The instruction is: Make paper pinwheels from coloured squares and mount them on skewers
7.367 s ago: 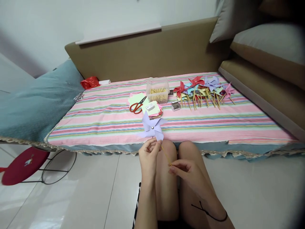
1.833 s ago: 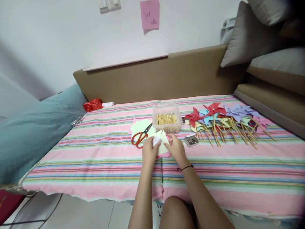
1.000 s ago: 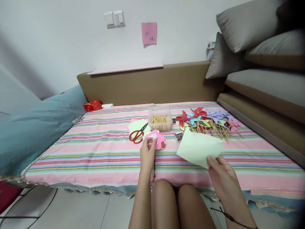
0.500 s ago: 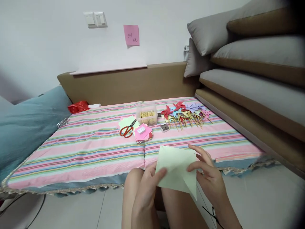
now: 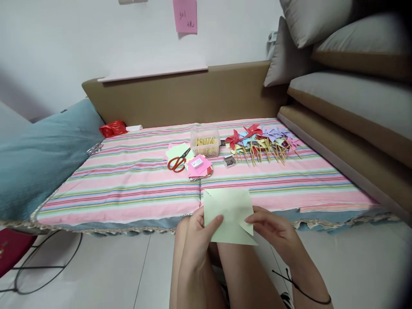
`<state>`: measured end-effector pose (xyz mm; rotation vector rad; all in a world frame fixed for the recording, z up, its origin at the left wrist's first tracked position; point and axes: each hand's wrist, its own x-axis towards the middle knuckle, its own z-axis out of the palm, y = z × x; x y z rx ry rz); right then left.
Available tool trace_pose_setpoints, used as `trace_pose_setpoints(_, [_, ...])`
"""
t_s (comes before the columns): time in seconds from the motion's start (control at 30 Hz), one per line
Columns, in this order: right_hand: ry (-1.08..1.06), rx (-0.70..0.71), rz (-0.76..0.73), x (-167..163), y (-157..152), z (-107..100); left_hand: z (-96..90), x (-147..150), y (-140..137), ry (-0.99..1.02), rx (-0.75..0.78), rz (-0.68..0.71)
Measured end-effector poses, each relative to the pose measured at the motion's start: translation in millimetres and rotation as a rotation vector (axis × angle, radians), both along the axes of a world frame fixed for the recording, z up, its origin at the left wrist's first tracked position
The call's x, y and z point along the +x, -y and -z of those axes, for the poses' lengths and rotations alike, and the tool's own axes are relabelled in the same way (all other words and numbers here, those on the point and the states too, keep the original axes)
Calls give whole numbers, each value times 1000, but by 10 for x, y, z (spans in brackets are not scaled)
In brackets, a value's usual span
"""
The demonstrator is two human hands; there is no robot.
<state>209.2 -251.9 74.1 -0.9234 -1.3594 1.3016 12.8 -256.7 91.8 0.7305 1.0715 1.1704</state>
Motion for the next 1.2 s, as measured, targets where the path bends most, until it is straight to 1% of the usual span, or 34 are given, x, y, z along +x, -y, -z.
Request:
trace_pose_setpoints(0.1, [-15, -13, 24, -2, 23, -26, -27, 17, 42, -5, 10, 38])
trace_pose_setpoints(0.23, [-55, -39, 163, -84, 57, -22, -52, 53, 78, -71, 30, 88])
trace_pose_setpoints(0.33, [-16, -3, 253, -165, 85, -22, -53, 74, 97, -139, 51, 94])
trace_pose_setpoints(0.43, [37, 45, 326, -215, 111, -41, -60, 82, 120, -127, 76, 144])
trace_pose_setpoints(0.53, [51, 60, 351, -231, 128, -70, -90, 91, 140, -137, 85, 156])
trace_pose_setpoints(0.7, [120, 65, 324, -245, 140, -72, -138, 133, 133, -261, 72, 46])
trace_pose_setpoints(0.87, [202, 85, 302, -274, 149, -30, -105, 123, 110, -334, 97, -19])
trace_pose_setpoints(0.93, [211, 64, 299, -299, 160, -39, -91, 112, 111, -346, 104, -37])
trace_pose_setpoints(1.0, [136, -8, 300, -333, 172, -68, -87, 113, 115, -347, 110, -77])
trace_pose_setpoints(1.13, [-140, -192, 266, -398, 176, -125, -122, 158, 125, -337, 116, -224])
trace_pose_setpoints(1.2, [-191, -240, 264, -411, 169, -134, -148, 191, 130, -333, 111, -263])
